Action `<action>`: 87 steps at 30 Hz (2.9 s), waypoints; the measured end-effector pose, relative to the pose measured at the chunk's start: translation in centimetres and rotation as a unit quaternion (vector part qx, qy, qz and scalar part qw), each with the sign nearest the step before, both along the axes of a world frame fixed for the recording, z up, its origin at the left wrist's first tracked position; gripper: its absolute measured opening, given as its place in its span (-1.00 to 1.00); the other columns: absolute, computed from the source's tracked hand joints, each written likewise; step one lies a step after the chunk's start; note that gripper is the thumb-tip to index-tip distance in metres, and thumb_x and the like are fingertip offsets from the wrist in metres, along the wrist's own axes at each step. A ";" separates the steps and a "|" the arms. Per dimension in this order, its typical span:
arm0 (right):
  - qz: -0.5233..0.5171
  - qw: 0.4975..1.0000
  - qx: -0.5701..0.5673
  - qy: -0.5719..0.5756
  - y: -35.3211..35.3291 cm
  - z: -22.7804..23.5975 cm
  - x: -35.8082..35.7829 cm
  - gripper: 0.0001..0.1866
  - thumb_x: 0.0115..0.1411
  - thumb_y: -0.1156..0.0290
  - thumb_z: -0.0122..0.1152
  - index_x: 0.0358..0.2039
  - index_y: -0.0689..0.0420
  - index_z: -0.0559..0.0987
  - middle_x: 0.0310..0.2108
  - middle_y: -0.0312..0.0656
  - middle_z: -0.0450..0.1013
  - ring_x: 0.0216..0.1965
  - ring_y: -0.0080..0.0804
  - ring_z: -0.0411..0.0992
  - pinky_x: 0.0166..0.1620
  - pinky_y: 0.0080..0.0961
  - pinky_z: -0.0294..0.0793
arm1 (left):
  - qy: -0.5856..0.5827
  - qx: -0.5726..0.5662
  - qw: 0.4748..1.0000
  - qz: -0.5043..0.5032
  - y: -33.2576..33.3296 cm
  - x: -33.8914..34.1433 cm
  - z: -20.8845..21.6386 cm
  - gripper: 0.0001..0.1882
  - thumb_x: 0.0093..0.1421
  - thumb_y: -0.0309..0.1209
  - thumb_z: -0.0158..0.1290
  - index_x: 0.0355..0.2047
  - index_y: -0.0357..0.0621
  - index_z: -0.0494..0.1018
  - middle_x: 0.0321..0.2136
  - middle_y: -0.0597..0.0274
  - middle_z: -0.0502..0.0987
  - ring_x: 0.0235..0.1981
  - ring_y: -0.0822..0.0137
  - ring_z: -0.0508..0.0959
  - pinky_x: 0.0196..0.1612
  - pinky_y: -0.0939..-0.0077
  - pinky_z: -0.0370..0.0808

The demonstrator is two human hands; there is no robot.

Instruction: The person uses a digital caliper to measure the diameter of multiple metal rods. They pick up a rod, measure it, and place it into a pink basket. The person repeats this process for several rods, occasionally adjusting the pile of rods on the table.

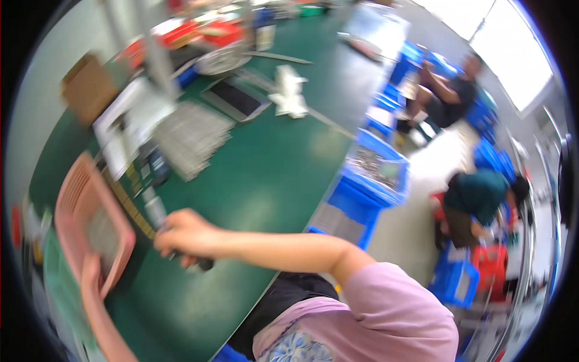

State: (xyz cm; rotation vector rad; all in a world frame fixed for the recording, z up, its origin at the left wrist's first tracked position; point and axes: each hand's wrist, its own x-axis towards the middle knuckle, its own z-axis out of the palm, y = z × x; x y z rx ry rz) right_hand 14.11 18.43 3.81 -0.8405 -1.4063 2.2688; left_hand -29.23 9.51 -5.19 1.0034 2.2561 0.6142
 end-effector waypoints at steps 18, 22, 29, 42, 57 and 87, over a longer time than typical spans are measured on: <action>0.034 0.983 0.009 0.178 -1.5 -1.2 -0.3 -0.80 -0.17 0.47 0.20 -0.56 0.26 0.37 -0.68 -0.16 0.38 -0.86 -0.52 0.27 -0.81 -0.61 0.27 | -0.161 0.447 0.874 0.103 -3.9 20.3 11.0 -0.74 0.25 -0.18 -0.16 -0.36 -0.12 0.31 -0.66 0.45 0.17 -0.67 0.62 0.14 -0.60 0.74 0.08; 0.051 0.973 -0.010 0.227 -3.2 -1.0 -0.4 -0.83 -0.24 0.55 0.25 -0.62 0.26 0.41 -0.71 -0.20 0.37 -0.82 -0.55 0.30 -0.80 -0.64 0.26 | -0.187 0.453 0.871 0.037 -5.2 26.8 8.6 -0.76 0.27 -0.24 -0.21 -0.36 -0.16 0.30 -0.64 0.43 0.17 -0.65 0.61 0.17 -0.58 0.74 0.11; 0.050 0.978 0.002 0.205 -3.7 -0.4 0.2 -0.87 -0.24 0.56 0.21 -0.66 0.25 0.42 -0.71 -0.20 0.38 -0.79 -0.54 0.32 -0.77 -0.66 0.29 | -0.269 0.469 0.841 0.009 -6.2 29.3 7.6 -0.82 0.26 -0.31 -0.21 -0.29 -0.16 0.28 -0.48 0.37 0.28 -0.60 0.61 0.23 -0.53 0.74 0.20; 0.067 0.993 0.023 0.094 -2.9 2.5 -2.4 -0.83 -0.07 0.40 0.15 -0.63 0.24 0.43 -0.70 -0.13 0.41 -0.81 -0.51 0.33 -0.80 -0.65 0.29 | -0.311 0.454 0.834 0.021 -7.6 28.3 6.9 -0.78 0.21 -0.24 -0.12 -0.32 -0.12 0.23 -0.39 0.28 0.36 -0.36 0.48 0.37 -0.42 0.70 0.29; 0.084 0.954 -0.256 0.133 -2.1 -0.5 -1.8 -0.29 0.17 -0.18 -0.48 -0.38 0.28 0.42 -0.55 -0.04 0.39 -0.79 -0.40 0.20 -0.69 -0.56 0.23 | -0.478 0.363 0.799 -0.042 -9.1 29.1 5.8 -0.83 0.20 -0.36 -0.12 -0.34 -0.22 0.21 -0.34 -0.09 0.42 -0.34 0.27 0.49 -0.33 0.49 0.52; 0.084 0.967 -0.209 0.120 -2.2 -0.8 -1.8 -0.24 0.11 -0.26 -0.38 -0.46 0.28 0.46 -0.62 -0.09 0.42 -0.84 -0.46 0.21 -0.74 -0.65 0.21 | -0.549 0.330 0.767 -0.034 -8.8 29.3 5.8 -0.82 0.18 -0.40 -0.05 -0.33 -0.26 0.25 -0.31 0.02 0.44 -0.27 0.32 0.49 -0.31 0.50 0.51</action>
